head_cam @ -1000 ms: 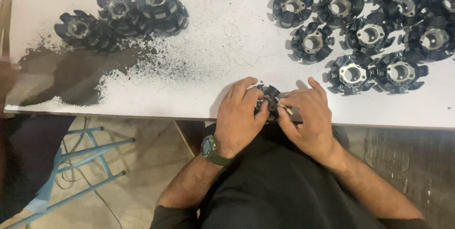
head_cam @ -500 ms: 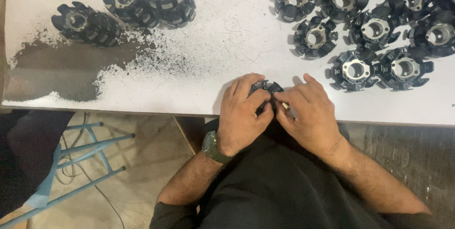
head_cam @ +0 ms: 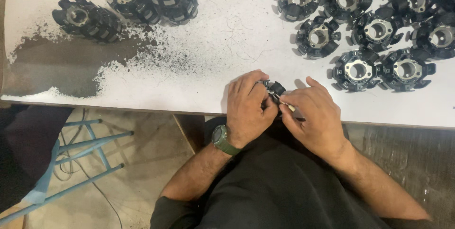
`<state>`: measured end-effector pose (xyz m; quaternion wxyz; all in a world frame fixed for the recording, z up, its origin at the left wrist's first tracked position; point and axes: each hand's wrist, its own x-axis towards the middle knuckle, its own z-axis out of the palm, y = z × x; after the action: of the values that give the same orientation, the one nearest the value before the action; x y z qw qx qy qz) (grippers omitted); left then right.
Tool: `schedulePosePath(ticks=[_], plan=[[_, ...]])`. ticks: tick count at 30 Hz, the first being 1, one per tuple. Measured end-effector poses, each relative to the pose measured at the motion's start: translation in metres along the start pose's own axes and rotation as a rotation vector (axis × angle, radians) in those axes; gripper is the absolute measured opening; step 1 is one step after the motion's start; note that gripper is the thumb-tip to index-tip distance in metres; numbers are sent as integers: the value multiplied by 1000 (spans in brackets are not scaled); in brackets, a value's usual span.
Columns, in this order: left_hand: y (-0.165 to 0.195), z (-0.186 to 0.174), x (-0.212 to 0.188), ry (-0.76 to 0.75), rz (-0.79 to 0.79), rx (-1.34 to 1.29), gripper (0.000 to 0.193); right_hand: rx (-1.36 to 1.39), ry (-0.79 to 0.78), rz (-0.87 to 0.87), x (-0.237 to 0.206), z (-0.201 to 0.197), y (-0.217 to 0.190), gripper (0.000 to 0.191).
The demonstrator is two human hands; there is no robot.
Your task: The person sits at a workbench assembling omni wheels, fitting black rollers onto the hubs of wheel bodies by hand and using a small stick to press and seat each roller. Finished wheels are placed in a pile on the left side of the table while unassembled hubs and rollers wait on the right.
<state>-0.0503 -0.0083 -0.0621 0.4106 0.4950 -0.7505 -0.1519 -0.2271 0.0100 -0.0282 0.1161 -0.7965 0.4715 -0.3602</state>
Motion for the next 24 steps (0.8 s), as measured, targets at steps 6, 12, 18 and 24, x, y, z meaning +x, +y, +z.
schedulePosePath(ticks=[6,12,18,24], plan=[[-1,0,-1,15,13,-24,15,-94,-17,-22,3,4,-4,22],[-4,-5,-1,21,0,-61,14,-92,-45,-36,9,-2,-5,23],[5,-16,4,27,-84,-133,14,-53,-33,-7,8,-4,-4,23],[-1,-29,13,-118,51,35,25,24,69,43,6,-1,2,21]])
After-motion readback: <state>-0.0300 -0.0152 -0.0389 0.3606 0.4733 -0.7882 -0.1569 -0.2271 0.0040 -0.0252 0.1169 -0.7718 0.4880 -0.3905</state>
